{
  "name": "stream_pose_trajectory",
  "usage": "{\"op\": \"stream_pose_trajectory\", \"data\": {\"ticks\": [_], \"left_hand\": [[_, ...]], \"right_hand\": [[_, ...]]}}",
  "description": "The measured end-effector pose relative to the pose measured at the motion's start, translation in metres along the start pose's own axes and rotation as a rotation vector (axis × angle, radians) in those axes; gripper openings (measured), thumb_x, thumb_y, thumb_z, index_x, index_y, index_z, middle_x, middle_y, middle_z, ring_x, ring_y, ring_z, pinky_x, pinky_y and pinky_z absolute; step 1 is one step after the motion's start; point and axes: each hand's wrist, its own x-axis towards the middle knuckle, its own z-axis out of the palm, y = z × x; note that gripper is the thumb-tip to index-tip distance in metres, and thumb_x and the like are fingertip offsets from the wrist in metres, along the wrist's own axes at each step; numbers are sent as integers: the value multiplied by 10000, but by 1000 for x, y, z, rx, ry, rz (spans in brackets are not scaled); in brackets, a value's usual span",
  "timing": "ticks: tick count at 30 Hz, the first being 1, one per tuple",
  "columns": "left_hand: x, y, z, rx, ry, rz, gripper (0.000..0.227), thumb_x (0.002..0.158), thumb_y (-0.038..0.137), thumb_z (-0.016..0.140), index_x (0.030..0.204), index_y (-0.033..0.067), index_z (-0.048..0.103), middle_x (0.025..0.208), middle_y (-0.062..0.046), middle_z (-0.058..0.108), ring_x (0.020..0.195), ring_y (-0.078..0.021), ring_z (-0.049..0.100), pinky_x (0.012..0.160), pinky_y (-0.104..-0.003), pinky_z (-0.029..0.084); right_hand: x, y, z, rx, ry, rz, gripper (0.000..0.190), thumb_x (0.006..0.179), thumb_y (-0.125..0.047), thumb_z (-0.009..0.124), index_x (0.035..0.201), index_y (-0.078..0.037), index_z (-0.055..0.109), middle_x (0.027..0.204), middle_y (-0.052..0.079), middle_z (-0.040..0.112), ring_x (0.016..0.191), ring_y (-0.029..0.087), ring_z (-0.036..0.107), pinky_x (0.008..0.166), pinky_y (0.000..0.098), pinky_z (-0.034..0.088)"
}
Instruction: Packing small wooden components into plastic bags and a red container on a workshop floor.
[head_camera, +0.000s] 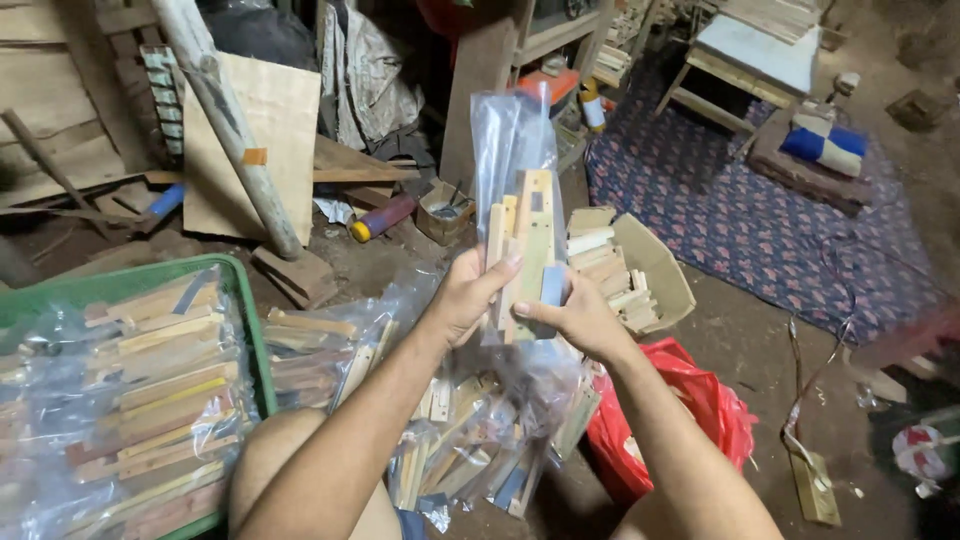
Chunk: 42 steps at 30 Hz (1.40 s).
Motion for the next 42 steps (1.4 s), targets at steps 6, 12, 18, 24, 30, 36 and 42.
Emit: {"op": "stream_pose_trajectory", "data": {"ticks": [6, 12, 18, 24, 30, 36, 42], "left_hand": [[-10, 20, -7, 169, 102, 127, 303, 891, 311, 839, 796, 93, 652, 757, -34, 700, 745, -79, 614, 683, -232, 515], [-28, 47, 7, 31, 237, 198, 252, 981, 311, 722, 968, 63, 681, 862, -23, 707, 813, -92, 665, 753, -274, 592], [-25, 47, -19, 1, 231, 178, 386, 854, 262, 872, 1093, 27, 681, 932, -77, 718, 856, -171, 679, 838, -374, 610], [-32, 59, -16, 4, 187, 194, 327, 862, 209, 859, 1107, 40, 726, 987, -67, 751, 932, -151, 702, 884, -371, 612], [-43, 51, -20, 97, 212, 176, 304, 813, 152, 893, 1064, 65, 745, 923, -24, 746, 859, -105, 670, 835, -313, 596], [-46, 43, -12, 223, 206, 208, 277, 785, 137, 899, 1012, 80, 750, 831, -12, 747, 808, -71, 678, 789, -248, 605], [-43, 43, -25, 199, 237, 291, 387, 844, 220, 875, 1169, 102, 701, 1044, -57, 756, 948, -103, 697, 827, -259, 590]], "right_hand": [[11, 22, -4, 96, 12, -21, 334, 773, -57, 897, 1071, -27, 750, 813, 83, 747, 722, 134, 690, 655, 337, 619], [-3, 7, 17, 199, -202, 45, 512, 779, -79, 867, 1250, -48, 668, 919, 84, 747, 796, 162, 726, 725, 375, 648], [0, 36, 37, 271, -208, 121, 229, 785, 20, 853, 946, 55, 693, 767, 235, 751, 681, 293, 772, 659, 414, 667], [-7, 38, 41, 258, -218, 174, 190, 797, 17, 853, 873, 70, 687, 742, 250, 746, 670, 293, 768, 663, 416, 668], [-21, 31, 50, 105, -239, 110, 270, 756, -111, 932, 844, 46, 731, 732, 143, 730, 657, 192, 690, 641, 390, 617], [-23, 28, 49, 99, -151, 0, 185, 862, -169, 868, 839, -40, 737, 646, 89, 722, 596, 114, 655, 617, 255, 540], [-31, 41, 53, 58, -279, 86, 300, 731, -109, 950, 966, -1, 798, 812, 78, 778, 715, 137, 665, 719, 307, 564]]}}
